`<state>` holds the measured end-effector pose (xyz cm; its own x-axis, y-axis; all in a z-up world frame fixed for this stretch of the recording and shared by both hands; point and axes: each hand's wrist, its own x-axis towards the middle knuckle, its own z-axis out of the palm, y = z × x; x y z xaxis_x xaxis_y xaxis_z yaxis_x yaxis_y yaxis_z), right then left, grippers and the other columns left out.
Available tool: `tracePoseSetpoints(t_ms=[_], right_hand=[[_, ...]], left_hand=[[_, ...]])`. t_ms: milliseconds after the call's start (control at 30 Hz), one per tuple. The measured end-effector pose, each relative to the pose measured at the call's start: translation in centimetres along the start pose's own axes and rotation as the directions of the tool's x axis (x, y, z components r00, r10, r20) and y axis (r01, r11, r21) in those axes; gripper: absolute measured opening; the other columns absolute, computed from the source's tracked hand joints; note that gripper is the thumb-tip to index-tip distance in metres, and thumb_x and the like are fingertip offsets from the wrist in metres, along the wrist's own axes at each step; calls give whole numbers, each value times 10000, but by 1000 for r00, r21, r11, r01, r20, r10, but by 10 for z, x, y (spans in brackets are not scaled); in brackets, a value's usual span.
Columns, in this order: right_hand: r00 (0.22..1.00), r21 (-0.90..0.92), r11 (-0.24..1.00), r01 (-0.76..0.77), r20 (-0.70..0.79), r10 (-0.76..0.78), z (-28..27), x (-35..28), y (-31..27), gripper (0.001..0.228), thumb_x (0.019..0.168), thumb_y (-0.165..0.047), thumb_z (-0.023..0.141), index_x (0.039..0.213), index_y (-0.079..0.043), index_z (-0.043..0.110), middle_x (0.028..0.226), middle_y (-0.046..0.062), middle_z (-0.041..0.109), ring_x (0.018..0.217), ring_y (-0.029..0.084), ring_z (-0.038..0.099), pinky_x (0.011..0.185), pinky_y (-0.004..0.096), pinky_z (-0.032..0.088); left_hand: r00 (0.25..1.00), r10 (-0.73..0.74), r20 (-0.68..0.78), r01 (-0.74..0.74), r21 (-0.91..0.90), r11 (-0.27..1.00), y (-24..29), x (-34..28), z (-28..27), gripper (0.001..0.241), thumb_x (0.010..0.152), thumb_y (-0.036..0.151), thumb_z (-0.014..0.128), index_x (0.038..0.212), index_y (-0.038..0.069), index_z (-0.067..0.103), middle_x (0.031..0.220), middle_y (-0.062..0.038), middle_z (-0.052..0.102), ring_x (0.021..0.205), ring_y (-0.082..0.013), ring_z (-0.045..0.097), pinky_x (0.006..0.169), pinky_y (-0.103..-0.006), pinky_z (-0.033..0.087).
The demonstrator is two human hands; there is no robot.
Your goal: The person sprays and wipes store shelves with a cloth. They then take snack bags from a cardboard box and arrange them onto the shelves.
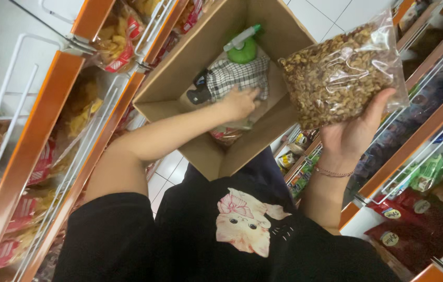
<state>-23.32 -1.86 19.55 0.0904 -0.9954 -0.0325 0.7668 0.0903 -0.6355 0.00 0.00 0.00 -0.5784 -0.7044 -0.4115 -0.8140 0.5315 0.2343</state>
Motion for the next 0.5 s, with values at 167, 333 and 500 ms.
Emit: tracePoseSetpoints(t_ms=[167,333,500], right_hand=[[998,23,999,-29,-61,30,-9,-9,2,578,1156,-429,434,1590,-49,435,1534,110,542,1432,266,546,1225,453,429],[995,43,996,-73,-60,75,-14,-12,3,586,1144,-448,435,1585,-62,438,1527,99,541,1427,254,537,1267,441,429],[997,-47,997,-63,-39,62,-17,-13,2,603,1141,-467,444,1584,-58,432,1549,104,537,1437,262,531,1271,456,417]], left_hand=[[946,175,-273,-86,309,947,-64,51,46,480,874,258,582,1338,372,623,1528,-9,479,1299,-244,488,974,-658,361],[981,92,169,-161,460,873,-69,55,33,241,1004,239,581,1148,288,767,1089,50,770,1166,-203,646,1169,-517,334],[997,47,-65,-20,369,929,-45,8,-55,99,885,213,710,954,170,767,980,-28,755,1090,-213,653,1093,-449,406]])
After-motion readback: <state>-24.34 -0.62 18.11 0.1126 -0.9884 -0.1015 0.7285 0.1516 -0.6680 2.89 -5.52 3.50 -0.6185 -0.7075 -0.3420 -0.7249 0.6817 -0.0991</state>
